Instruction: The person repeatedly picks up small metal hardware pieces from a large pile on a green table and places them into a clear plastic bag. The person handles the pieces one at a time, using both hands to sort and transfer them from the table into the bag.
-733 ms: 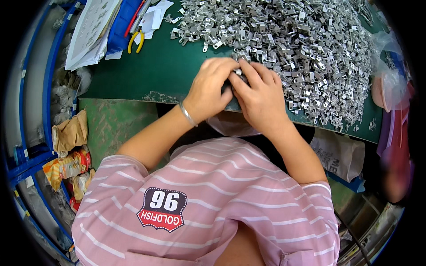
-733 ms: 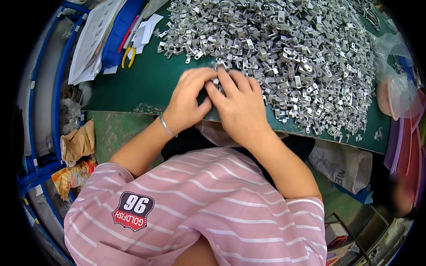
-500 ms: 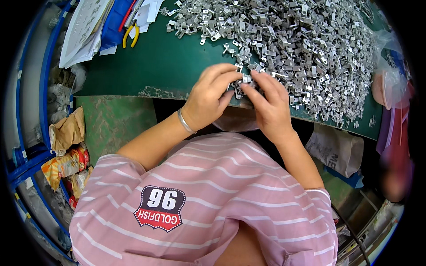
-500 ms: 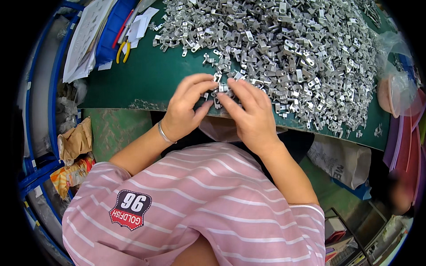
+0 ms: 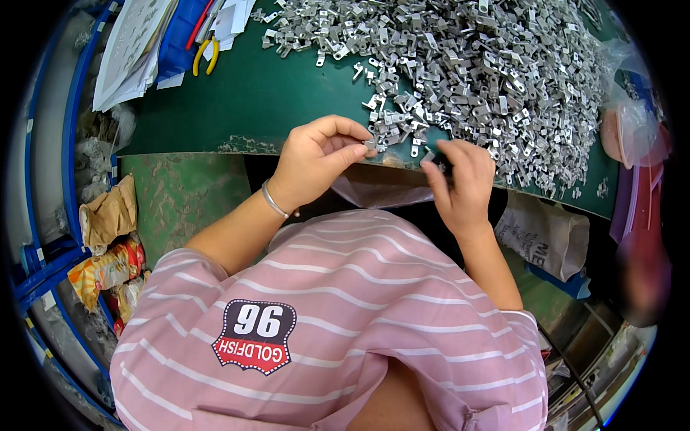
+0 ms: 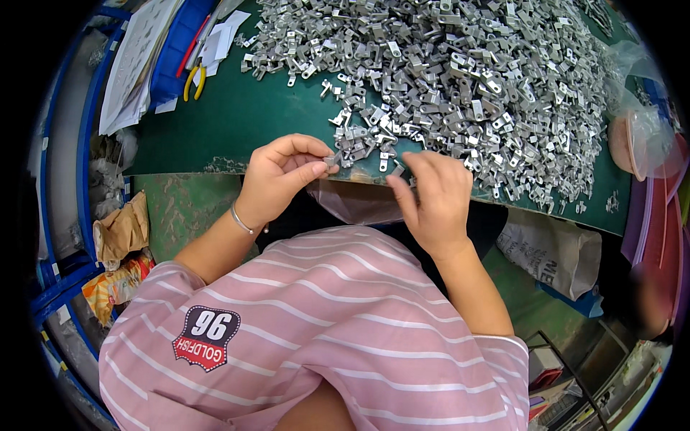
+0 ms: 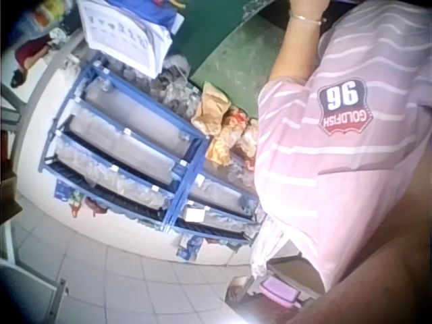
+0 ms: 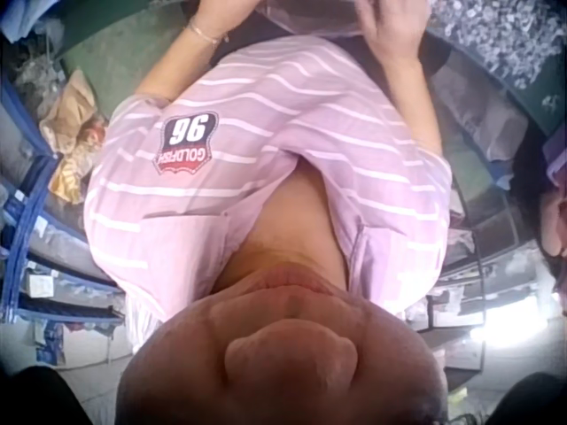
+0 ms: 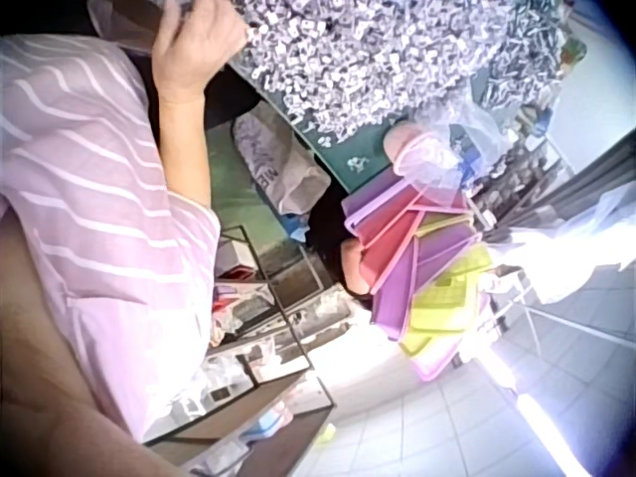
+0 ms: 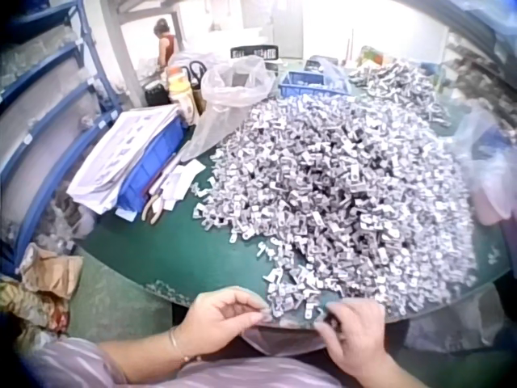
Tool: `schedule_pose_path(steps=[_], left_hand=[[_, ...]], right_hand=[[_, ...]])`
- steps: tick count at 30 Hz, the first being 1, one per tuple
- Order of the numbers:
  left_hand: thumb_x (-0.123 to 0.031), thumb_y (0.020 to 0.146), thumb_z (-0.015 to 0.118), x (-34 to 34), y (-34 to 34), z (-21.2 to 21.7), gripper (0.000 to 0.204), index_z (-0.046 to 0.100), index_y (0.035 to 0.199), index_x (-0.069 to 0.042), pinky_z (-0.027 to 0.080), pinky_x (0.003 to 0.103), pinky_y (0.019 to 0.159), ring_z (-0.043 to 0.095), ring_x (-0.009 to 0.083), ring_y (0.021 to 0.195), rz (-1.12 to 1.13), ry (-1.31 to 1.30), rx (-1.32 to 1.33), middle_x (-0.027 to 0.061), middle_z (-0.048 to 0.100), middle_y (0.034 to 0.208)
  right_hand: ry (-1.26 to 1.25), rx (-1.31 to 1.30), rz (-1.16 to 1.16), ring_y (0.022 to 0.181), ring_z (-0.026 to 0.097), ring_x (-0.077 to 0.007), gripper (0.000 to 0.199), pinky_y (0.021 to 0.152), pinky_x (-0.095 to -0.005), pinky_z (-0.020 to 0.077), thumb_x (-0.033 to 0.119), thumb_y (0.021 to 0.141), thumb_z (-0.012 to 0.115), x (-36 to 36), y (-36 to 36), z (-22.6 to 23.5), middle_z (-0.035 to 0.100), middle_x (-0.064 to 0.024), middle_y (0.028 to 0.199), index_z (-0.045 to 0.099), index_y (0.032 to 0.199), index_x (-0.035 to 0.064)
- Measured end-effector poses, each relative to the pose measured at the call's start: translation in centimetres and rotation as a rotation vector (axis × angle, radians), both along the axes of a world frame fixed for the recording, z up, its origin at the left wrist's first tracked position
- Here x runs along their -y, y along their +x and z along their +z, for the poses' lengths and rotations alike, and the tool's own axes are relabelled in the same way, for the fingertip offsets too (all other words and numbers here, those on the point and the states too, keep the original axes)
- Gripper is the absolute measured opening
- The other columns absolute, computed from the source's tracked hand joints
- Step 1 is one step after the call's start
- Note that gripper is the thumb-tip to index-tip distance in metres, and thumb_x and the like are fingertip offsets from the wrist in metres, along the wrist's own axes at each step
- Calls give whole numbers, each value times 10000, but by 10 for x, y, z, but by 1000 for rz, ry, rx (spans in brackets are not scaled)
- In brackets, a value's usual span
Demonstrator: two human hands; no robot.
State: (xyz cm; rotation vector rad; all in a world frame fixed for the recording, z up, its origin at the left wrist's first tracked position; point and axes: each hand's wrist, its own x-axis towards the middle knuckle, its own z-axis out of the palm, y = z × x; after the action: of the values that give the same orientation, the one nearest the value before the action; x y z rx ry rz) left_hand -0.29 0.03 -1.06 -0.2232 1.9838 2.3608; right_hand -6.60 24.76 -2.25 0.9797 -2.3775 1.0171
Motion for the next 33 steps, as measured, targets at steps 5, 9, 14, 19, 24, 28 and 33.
schedule_pose_path(steps=[5,9,14,19,24,28,33], left_hand=[[28,939,672,-5,0,3,200,648,1132,75,597,297,842,735,222,962,-6,216,154,149,716,1047],[35,924,683,-5,1,10,176,662,1094,74,588,279,804,727,203,930,-43,217,163,138,717,1045],[26,865,742,-3,9,10,129,722,992,16,562,248,759,693,145,878,-201,-311,-150,98,716,1050],[-27,724,833,-13,-1,14,289,719,989,-43,502,384,806,612,320,934,-65,-930,-510,123,621,970],[-12,735,828,-19,-10,6,265,706,969,-27,534,361,727,638,295,853,-33,-975,-519,128,623,975],[10,772,811,-14,-11,1,197,698,932,-14,553,300,712,664,218,822,-29,-860,-486,113,648,999],[13,886,742,-9,-3,3,99,691,968,33,578,262,744,685,147,864,-19,-351,-153,95,692,1016]], right_hand=[[61,-49,40,912,616,-264,297,841,-401,418,100,753,829,7,-1,-2,680,-36,1002,693,1017,92],[-36,-67,76,874,633,-266,288,797,-392,432,17,740,792,11,-3,-5,679,-58,985,693,1005,74],[-123,-75,306,834,657,-283,312,695,-393,497,-35,694,734,9,5,12,679,-98,997,689,995,30],[-25,38,171,883,642,-312,317,757,-402,512,9,742,771,-4,25,4,657,-123,1012,695,1049,24],[48,60,-20,850,597,-321,287,736,-411,491,53,772,815,-3,13,1,643,-117,976,690,1029,20],[-95,124,124,808,620,-307,264,729,-405,496,47,759,820,-3,17,-5,659,-97,936,686,986,28],[-95,99,189,847,618,-309,237,743,-412,491,50,771,806,11,15,4,651,-105,956,692,978,38]])
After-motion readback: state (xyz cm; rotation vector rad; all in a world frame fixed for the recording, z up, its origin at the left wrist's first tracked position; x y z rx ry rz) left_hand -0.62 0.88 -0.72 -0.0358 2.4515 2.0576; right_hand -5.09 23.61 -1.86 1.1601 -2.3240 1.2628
